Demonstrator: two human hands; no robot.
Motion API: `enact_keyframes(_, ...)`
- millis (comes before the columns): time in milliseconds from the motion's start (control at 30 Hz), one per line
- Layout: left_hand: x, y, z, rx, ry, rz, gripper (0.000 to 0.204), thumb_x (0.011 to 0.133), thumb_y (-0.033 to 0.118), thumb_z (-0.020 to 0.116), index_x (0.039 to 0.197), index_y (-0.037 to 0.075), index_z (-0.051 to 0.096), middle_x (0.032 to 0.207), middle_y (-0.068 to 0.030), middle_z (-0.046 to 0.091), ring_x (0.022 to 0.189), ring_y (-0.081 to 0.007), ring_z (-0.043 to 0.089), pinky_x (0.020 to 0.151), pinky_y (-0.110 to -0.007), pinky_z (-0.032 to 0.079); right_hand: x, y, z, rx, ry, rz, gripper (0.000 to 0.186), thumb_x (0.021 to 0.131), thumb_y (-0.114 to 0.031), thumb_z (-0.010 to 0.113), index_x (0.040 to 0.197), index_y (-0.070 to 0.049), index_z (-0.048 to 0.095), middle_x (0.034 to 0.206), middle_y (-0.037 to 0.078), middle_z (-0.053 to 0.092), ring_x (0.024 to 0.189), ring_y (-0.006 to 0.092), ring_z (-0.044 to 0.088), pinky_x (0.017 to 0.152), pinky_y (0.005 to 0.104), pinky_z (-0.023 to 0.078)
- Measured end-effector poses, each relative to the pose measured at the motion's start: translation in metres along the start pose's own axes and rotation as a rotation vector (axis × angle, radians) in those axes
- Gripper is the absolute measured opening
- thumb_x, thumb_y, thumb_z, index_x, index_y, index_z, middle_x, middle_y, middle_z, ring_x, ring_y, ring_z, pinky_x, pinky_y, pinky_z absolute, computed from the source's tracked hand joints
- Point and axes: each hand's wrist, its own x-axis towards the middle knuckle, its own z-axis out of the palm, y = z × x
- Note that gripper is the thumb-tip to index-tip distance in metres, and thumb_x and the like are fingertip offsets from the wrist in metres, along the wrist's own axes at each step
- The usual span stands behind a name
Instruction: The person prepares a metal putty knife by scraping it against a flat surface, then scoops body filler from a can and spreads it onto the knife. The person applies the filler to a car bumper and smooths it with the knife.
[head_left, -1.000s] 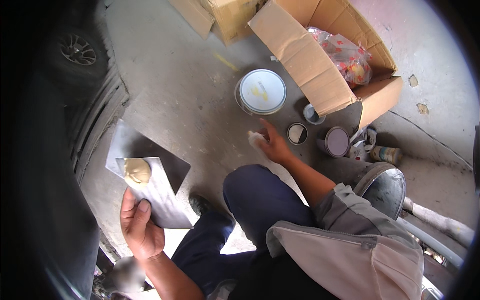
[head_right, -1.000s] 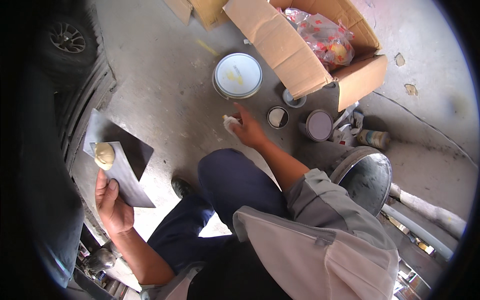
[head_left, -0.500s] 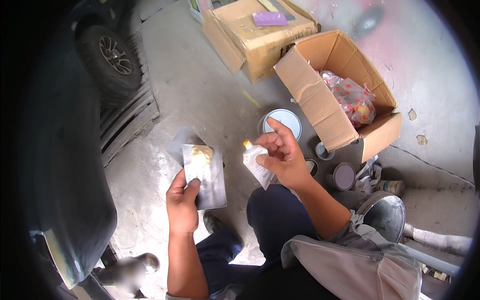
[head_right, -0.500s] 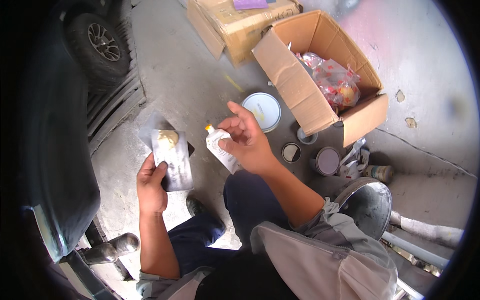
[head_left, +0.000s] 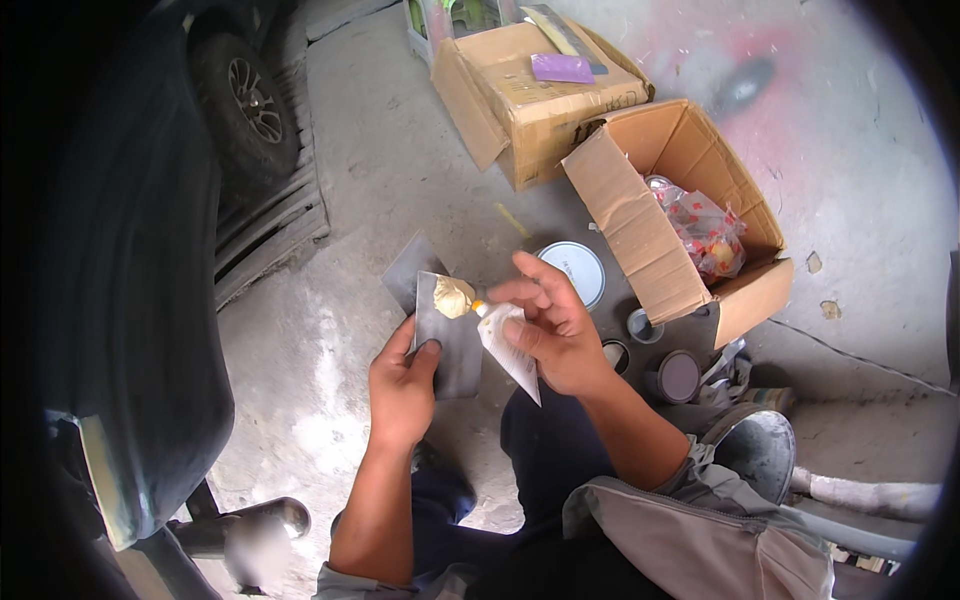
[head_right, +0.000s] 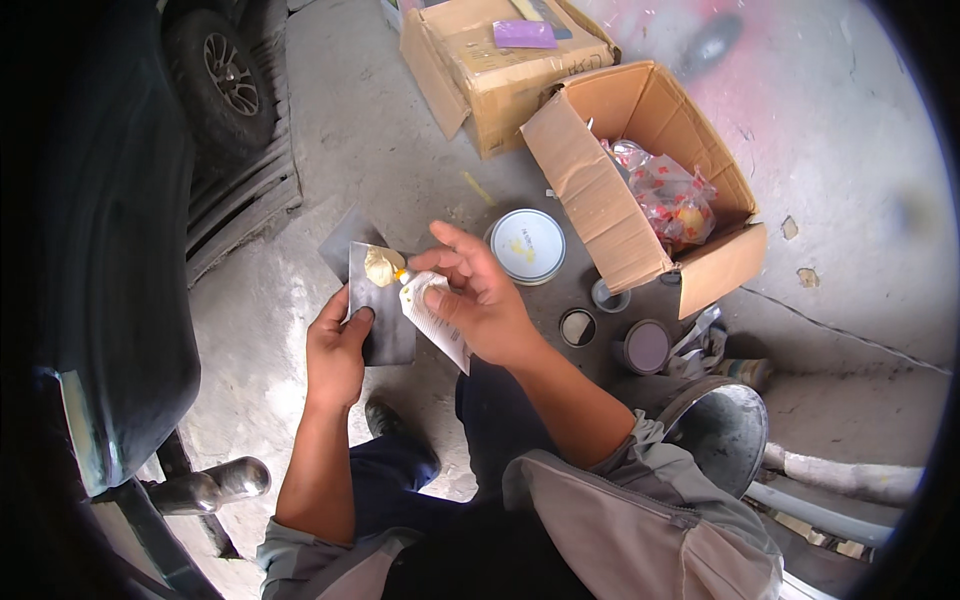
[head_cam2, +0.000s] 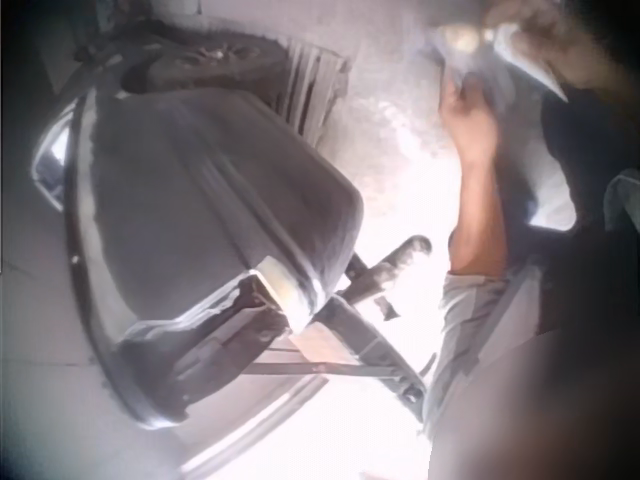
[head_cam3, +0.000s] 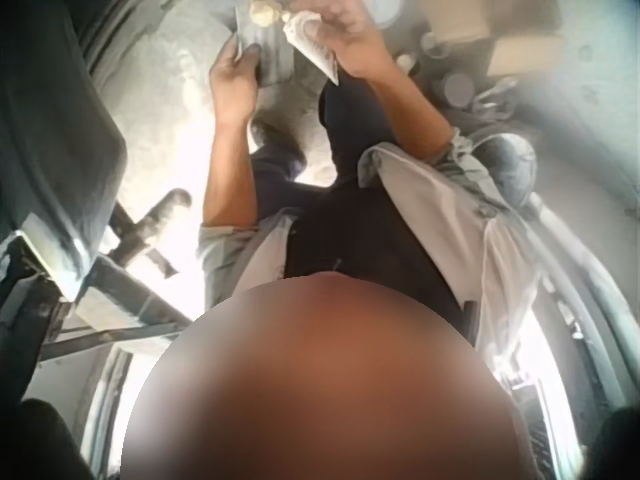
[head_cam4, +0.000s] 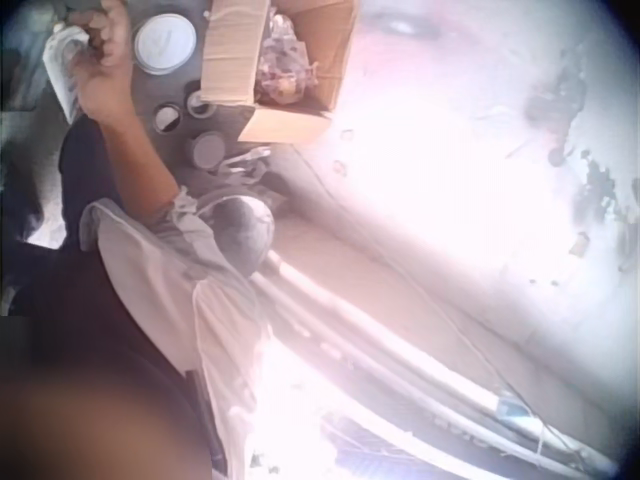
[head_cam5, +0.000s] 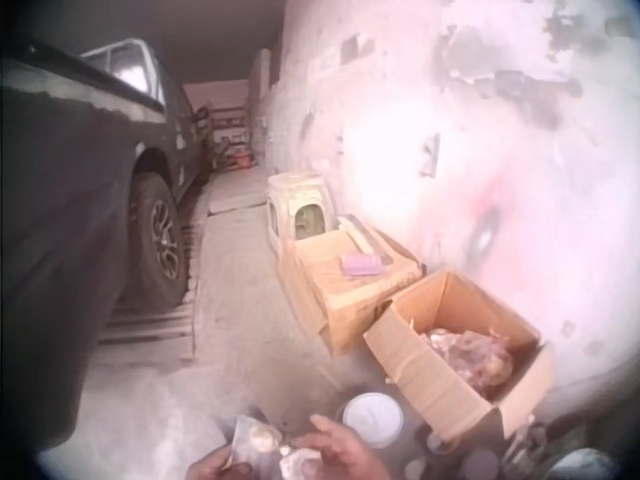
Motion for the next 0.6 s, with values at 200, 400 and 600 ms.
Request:
enact_keyframes(200, -0.0015, 0.0013, 0.0002, 0.042, -0.006, 0.023, 0.037, 0.093, -0.001, 0.050, 0.130, -0.003, 0.054, 0.105, -0.0063, 0.067, 0.091, -0.0087, 0.059, 0.081, -0.023, 0.047, 0.0020, 0.0008, 0.0039, 0.049, -0.032, 0.000, 0.063, 0.091, 0.003, 0.059, 0.147, -0.013, 0.033, 0.122, 0.013, 0.059, 0.106, 0.0188, 0.058, 0.093, 0.0331, 0.047)
enact_keyframes(400, -0.0034, 0.0046, -0.0001, 0.047, -0.033, -0.004, 0.038, 0.093, -0.001, 0.051, 0.132, -0.004, 0.053, 0.108, -0.0055, 0.066, 0.094, -0.0087, 0.059, 0.084, -0.023, 0.047, 0.0028, 0.0028, 0.0039, 0.076, -0.071, -0.066, 0.057, 0.092, 0.001, 0.059, 0.144, -0.011, 0.038, 0.116, 0.011, 0.061, 0.103, 0.0165, 0.058, 0.090, 0.0309, 0.047)
enact_keyframes(600, -0.0016, 0.0009, -0.0003, 0.055, -0.043, -0.021, 0.039, 0.094, -0.001, 0.051, 0.133, -0.004, 0.052, 0.105, -0.0059, 0.066, 0.089, -0.0079, 0.060, 0.080, -0.022, 0.048, 0.0039, 0.0030, 0.0049, 0.057, -0.061, -0.110, 0.056, 0.090, 0.006, 0.058, 0.141, -0.010, 0.042, 0.113, 0.009, 0.060, 0.100, 0.0159, 0.058, 0.088, 0.0293, 0.047)
